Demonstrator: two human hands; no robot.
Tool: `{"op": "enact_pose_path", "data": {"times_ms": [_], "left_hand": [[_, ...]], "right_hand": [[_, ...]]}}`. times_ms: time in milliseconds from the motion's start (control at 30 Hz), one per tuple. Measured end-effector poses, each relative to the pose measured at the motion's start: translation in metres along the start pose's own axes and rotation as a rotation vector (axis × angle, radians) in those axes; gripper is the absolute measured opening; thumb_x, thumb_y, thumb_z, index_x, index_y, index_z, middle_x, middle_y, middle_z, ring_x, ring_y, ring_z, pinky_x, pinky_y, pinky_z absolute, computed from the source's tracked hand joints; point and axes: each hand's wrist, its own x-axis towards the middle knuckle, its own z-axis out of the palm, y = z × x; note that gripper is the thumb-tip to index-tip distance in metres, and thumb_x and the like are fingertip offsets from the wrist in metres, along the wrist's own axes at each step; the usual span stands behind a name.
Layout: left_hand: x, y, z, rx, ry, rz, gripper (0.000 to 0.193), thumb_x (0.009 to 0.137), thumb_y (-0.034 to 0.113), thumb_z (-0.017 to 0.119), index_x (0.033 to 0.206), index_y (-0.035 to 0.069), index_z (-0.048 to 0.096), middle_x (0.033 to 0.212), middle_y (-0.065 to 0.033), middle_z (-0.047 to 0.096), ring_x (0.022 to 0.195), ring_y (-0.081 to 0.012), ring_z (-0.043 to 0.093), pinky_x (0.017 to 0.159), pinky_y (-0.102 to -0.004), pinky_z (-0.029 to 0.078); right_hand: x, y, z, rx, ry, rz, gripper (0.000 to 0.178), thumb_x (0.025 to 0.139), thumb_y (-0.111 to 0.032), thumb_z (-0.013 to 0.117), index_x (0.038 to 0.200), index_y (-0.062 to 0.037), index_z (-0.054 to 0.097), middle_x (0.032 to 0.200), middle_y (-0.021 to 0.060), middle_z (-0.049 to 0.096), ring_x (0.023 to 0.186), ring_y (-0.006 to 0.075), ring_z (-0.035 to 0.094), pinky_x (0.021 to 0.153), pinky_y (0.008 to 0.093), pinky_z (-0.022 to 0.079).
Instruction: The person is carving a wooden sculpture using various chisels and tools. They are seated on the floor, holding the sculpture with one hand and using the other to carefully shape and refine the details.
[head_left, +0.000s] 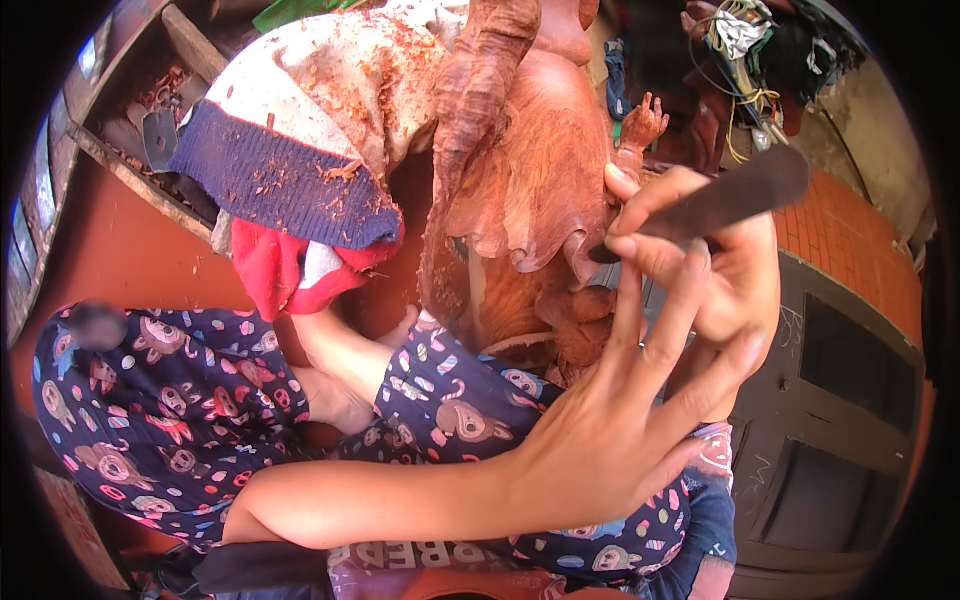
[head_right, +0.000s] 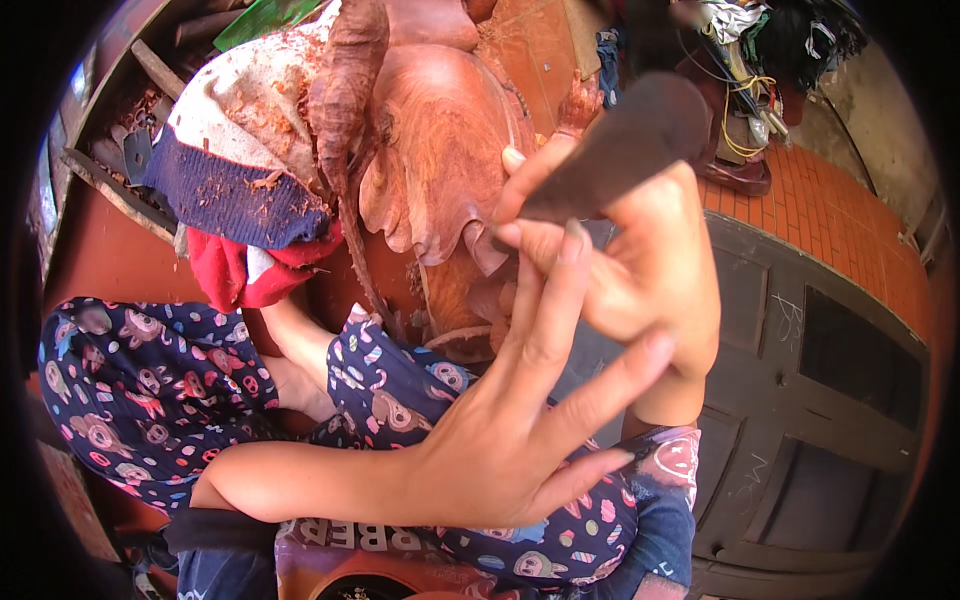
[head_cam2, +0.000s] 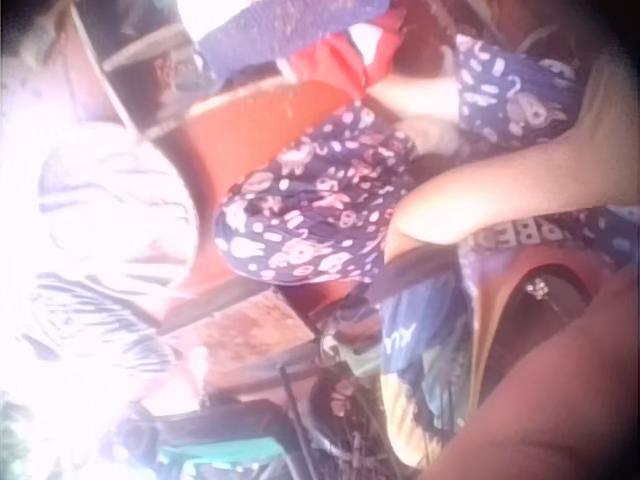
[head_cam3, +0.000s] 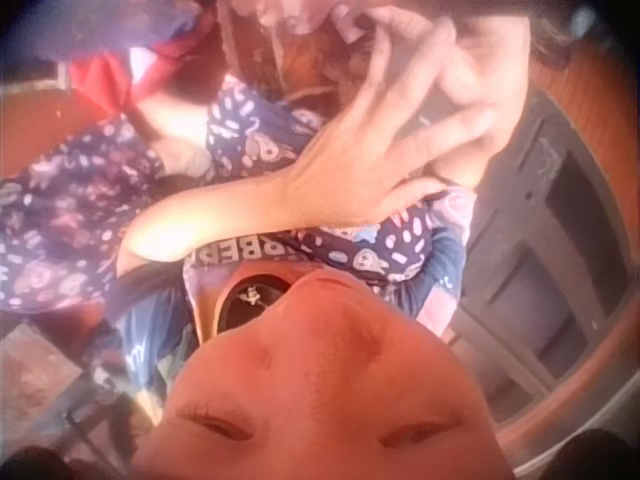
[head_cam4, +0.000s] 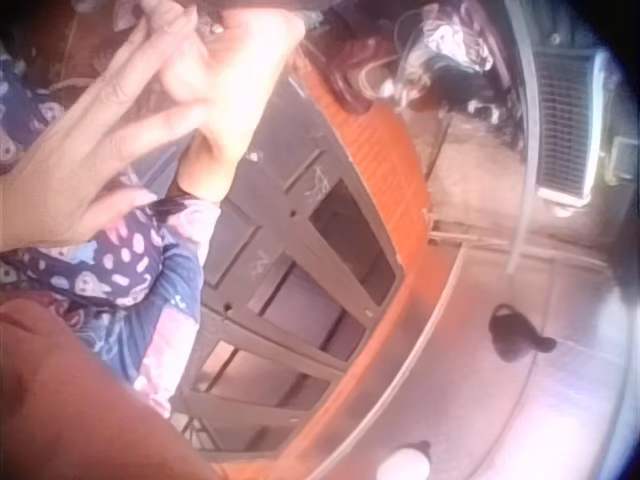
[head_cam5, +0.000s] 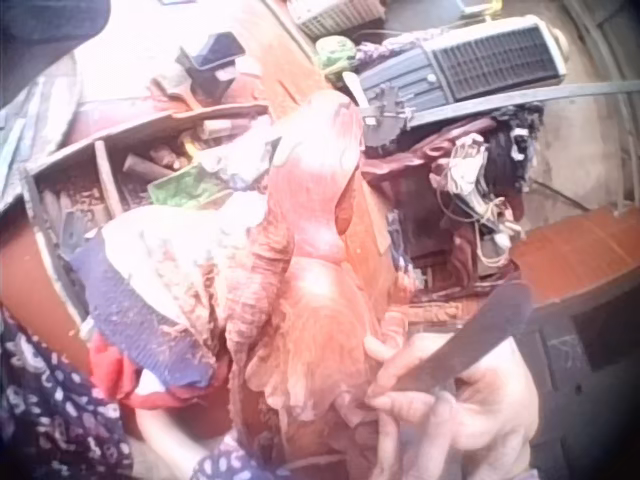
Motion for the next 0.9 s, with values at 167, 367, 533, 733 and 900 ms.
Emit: {"op": "enact_pose_path", "data": {"times_ms": [167,367,533,733,900], "left_hand": [[0.004,0.000,0.005,-0.007,0.086,0.040,0.067,0.091,0.015,0.063,0.151,0.002,0.038,0.155,-0.0441,0.010,0.131,-0.0712,0.026,0.100,-0.0582,0.045],[0.004,-0.006,0.002,-0.080,0.074,0.030,0.067,0.091,0.016,0.065,0.152,0.004,0.039,0.156,-0.0424,0.007,0.133,-0.0718,0.023,0.099,-0.0572,0.047],[-0.002,-0.002,-0.005,-0.106,0.025,-0.003,0.078,0.086,0.017,0.069,0.155,0.006,0.033,0.157,-0.0417,0.005,0.137,-0.0687,0.019,0.101,-0.0565,0.046],[0.000,-0.002,-0.011,-0.095,-0.025,-0.031,0.083,0.086,0.017,0.070,0.157,0.004,0.028,0.159,-0.0396,0.006,0.139,-0.0657,0.019,0.106,-0.0554,0.041],[0.003,-0.007,-0.013,-0.122,-0.019,-0.033,0.083,0.086,0.016,0.069,0.157,0.004,0.028,0.160,-0.0364,0.008,0.140,-0.0638,0.019,0.106,-0.0554,0.041]], "right_hand": [[0.009,-0.014,0.003,-0.083,0.062,0.103,0.006,0.082,0.008,0.070,0.087,0.0047,0.068,0.086,0.0130,0.068,0.080,0.0199,0.067,0.104,0.0436,0.050],[0.012,-0.019,0.004,-0.078,0.030,0.146,0.004,0.082,0.006,0.071,0.085,0.0043,0.068,0.085,0.0128,0.067,0.077,0.0199,0.065,0.101,0.0422,0.052],[0.011,-0.026,0.003,-0.166,-0.033,0.169,0.004,0.083,0.005,0.070,0.086,0.0038,0.068,0.086,0.0125,0.067,0.080,0.0202,0.064,0.101,0.0407,0.052],[0.003,-0.012,0.002,-0.027,0.003,0.121,0.007,0.082,0.004,0.070,0.089,0.0039,0.068,0.089,0.0125,0.066,0.085,0.0202,0.064,0.107,0.0429,0.046],[0.003,-0.015,0.011,0.116,0.119,0.176,0.007,0.082,0.003,0.071,0.088,0.0052,0.068,0.089,0.0125,0.066,0.087,0.0207,0.065,0.111,0.0448,0.043]]}}
